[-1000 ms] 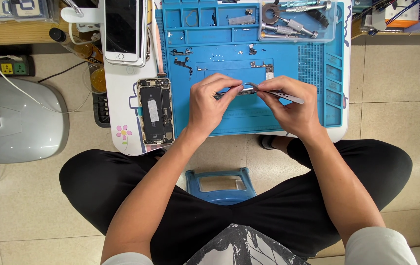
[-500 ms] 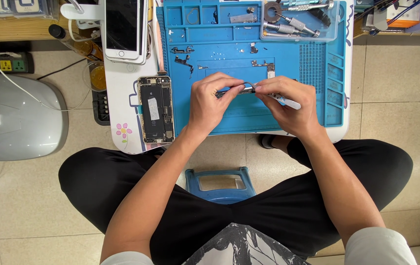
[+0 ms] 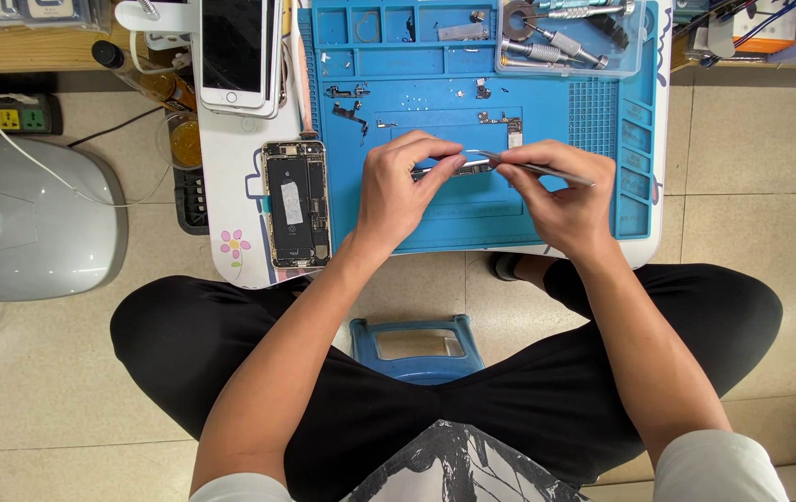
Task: Repairing a mobile phone motherboard and internal components at a workbench.
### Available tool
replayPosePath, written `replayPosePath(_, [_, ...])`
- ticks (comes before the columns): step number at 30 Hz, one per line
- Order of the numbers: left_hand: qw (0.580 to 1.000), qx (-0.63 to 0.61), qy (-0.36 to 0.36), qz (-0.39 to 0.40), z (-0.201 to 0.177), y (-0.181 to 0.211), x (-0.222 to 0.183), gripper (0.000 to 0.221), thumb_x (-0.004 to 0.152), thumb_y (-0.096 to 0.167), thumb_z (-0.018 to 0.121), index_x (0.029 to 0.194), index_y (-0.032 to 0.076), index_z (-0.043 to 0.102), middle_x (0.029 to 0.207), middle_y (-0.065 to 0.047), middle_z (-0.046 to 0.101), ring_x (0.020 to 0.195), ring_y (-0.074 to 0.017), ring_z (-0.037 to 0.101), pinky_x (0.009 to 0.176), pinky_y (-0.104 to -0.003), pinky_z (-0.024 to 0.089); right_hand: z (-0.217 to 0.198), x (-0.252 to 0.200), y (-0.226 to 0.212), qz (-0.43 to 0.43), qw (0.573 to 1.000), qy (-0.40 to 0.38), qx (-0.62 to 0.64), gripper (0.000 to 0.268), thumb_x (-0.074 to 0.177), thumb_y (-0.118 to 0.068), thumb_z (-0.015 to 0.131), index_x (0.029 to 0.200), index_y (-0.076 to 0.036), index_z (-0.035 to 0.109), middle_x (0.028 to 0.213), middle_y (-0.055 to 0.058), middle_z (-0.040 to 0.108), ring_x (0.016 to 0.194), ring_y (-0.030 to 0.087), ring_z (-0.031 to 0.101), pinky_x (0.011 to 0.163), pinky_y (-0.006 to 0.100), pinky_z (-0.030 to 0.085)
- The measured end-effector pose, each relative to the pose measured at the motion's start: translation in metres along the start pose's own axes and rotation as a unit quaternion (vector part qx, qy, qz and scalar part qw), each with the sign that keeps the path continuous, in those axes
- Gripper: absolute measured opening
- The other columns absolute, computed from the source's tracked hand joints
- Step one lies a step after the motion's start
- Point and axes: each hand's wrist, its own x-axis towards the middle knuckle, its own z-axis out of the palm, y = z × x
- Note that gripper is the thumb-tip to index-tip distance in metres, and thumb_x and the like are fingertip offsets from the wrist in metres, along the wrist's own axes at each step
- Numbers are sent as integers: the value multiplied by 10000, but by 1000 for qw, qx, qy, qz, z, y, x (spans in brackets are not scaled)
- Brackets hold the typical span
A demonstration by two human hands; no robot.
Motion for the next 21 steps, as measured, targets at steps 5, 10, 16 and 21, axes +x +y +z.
replayPosePath(5, [999,17,-13,-28,-2,-1,2,116,1025,178,723,978,120,813,808,-71,772,824,-280,783,747,-368,623,3,-22,4,44,998,43,33,57,1002,-1,814,1037,26,778,843,138,763,716,138,676,669,299,577])
replayPosePath(10, [997,30,-13,-65,-1,-5,4,194,1037,255,701,929,149,824,778,-57,781,819,-265,793,725,-340,634,29,-50,12,121,990,67,29,54,978,-3,812,1022,19,790,894,178,776,777,237,760,650,326,609])
replayPosePath(16, [995,26,-24,-89,-5,-1,7,277,1052,293,657,922,115,824,781,-95,789,830,-311,797,724,-372,643,55,-50,30,107,991,71,-32,56,981,5,795,1034,-7,807,871,156,792,793,287,779,622,334,606])
replayPosePath(21, [995,15,-30,-95,-7,-1,7,302,1055,305,639,906,116,821,783,-99,787,841,-328,793,724,-388,647,60,-47,36,89,993,67,-35,51,1000,-16,789,1046,-3,805,866,189,785,773,329,775,591,343,608])
